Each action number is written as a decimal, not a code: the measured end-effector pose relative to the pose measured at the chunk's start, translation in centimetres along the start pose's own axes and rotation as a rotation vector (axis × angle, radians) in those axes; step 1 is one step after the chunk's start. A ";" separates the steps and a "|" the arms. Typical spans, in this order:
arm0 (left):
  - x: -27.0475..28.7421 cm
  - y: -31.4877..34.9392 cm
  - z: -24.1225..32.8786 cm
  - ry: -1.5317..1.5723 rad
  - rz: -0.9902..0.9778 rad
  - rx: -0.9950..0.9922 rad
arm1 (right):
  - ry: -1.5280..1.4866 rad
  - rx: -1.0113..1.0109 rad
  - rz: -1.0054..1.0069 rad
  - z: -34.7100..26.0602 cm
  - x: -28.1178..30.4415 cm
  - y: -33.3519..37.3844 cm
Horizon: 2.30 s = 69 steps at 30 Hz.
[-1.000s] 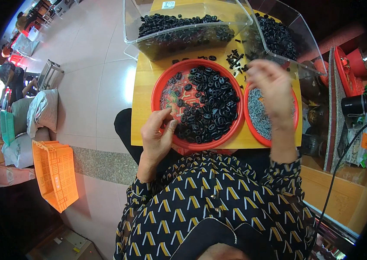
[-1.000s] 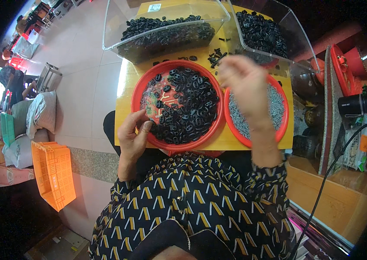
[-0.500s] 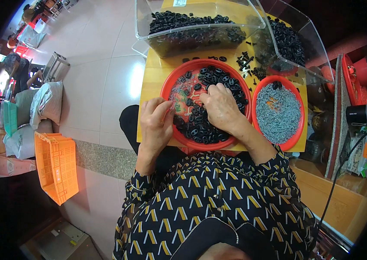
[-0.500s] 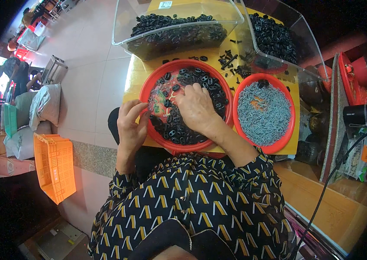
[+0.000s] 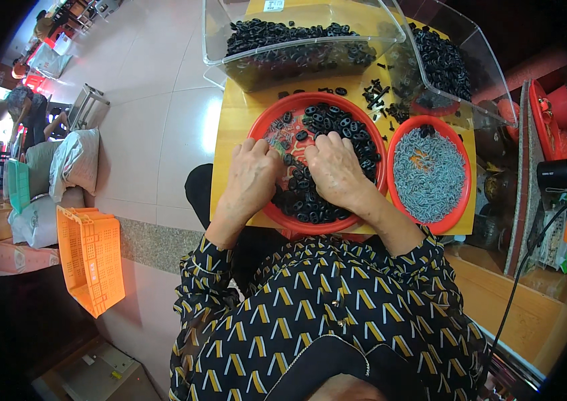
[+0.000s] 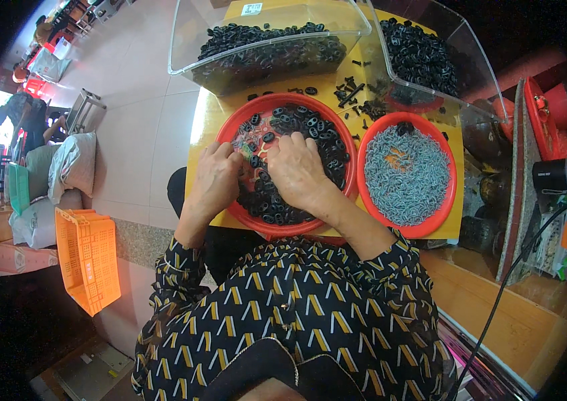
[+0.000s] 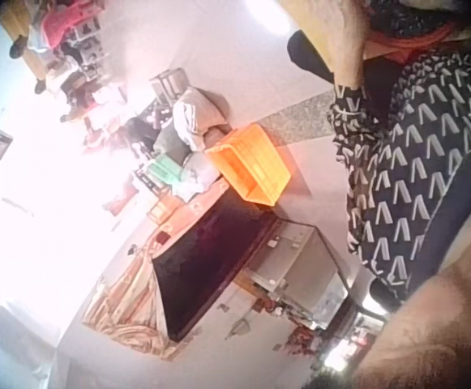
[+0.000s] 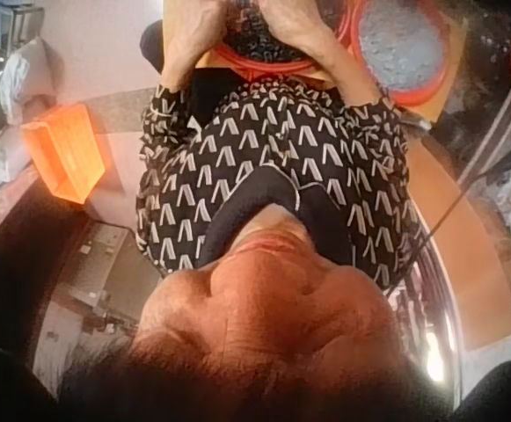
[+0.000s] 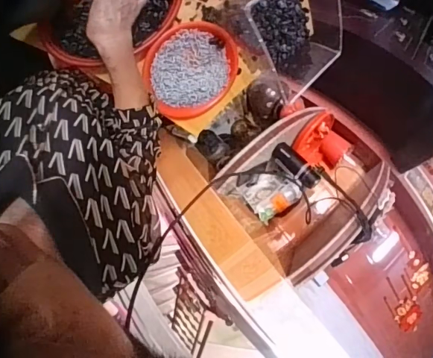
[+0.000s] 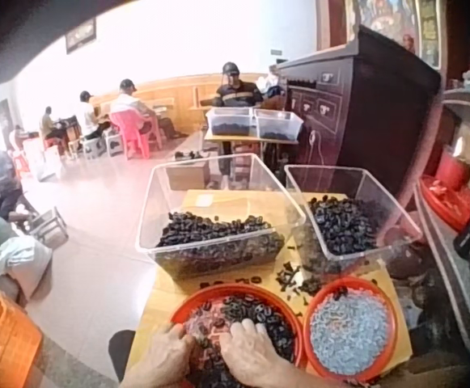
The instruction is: The person sits at a table and assembles small black plastic buckles by hand. They pick up a buckle and a metal pin from separate red bowls, insert the pin into the buckle, and press it into place. The person repeats this process continuously throughout the video.
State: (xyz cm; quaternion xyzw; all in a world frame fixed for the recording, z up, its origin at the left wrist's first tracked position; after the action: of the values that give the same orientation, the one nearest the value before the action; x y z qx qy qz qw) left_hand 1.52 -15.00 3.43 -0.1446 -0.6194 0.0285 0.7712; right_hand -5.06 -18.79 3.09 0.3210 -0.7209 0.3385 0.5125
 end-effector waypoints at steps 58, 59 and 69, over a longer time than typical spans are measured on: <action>-1.8 3.9 -0.7 1.509 0.615 0.527 | -1.113 -0.278 0.027 0.7 1.3 1.5; -2.0 4.1 -0.8 1.463 0.602 0.557 | -0.999 -0.243 0.111 0.7 1.9 1.6; -3.5 4.5 -0.8 1.541 0.526 0.655 | -0.662 -0.314 0.260 4.1 1.4 0.2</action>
State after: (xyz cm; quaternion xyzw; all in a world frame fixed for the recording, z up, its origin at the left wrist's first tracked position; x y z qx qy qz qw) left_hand 2.08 -11.63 -1.19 -0.0330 0.1664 0.2764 0.9460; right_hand -7.75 -22.16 3.42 0.2366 -0.9251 0.1641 0.2477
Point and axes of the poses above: each hand's wrist, its own y-axis away from the middle knuckle, its own x-axis out of the back of the hand, z = x × y, the point moved 10 cm from there along -y, towards the middle knuckle, and after that the axes turned 8 degrees about -x, right-handed, at the moved point
